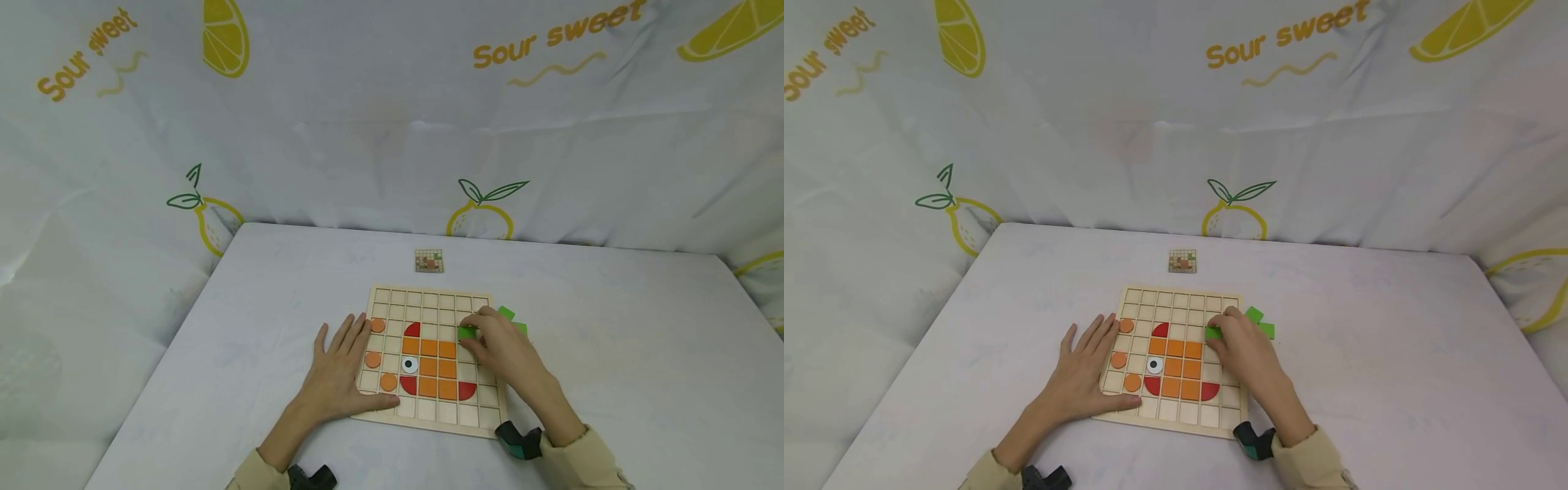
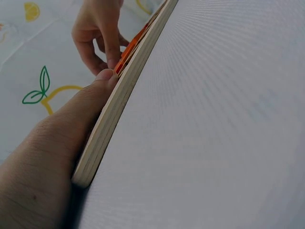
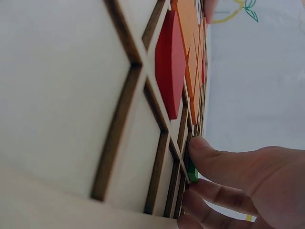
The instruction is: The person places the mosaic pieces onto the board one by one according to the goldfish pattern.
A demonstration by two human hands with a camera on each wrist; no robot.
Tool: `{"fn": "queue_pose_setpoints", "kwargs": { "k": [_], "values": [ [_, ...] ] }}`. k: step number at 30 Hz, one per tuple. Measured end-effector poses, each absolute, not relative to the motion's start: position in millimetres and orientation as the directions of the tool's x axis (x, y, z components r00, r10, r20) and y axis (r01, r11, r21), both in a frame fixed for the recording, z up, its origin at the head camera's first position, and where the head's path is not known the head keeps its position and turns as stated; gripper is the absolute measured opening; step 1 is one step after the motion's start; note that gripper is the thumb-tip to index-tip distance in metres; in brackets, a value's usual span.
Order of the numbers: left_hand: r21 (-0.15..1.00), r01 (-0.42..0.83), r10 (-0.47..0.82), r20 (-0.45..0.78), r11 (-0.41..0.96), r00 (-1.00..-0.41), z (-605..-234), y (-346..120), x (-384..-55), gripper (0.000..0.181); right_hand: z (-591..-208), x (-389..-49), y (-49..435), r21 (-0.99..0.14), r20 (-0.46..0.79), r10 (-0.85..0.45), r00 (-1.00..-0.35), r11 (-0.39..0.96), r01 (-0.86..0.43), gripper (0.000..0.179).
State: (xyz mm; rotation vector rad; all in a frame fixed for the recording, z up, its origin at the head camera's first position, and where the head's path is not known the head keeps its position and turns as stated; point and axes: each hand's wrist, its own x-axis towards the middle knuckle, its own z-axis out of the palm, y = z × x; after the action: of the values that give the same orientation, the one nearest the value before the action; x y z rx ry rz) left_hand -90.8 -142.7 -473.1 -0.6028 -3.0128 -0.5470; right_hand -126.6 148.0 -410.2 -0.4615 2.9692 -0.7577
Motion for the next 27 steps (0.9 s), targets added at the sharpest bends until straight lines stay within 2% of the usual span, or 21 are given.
{"fn": "queue_pose_setpoints", "kwargs": {
  "k": [13, 27],
  "values": [
    [0.336, 0.374, 0.368, 0.084, 0.864, -0.926, -473.0, -142.6, -90.4, 0.132, -412.2, -123.9, 147.5, -0.44, 0.065, -0.301, -0.951, 0.847, -0.298, 0.028],
    [0.345, 0.379, 0.368, 0.101, 0.859, -0.924, -475.2, -143.3, -90.0, 0.134, -404.0, -126.9, 163.9, -0.455, -0.001, -0.194, -0.981, 0.874, -0.172, 0.032]
  ]
}}
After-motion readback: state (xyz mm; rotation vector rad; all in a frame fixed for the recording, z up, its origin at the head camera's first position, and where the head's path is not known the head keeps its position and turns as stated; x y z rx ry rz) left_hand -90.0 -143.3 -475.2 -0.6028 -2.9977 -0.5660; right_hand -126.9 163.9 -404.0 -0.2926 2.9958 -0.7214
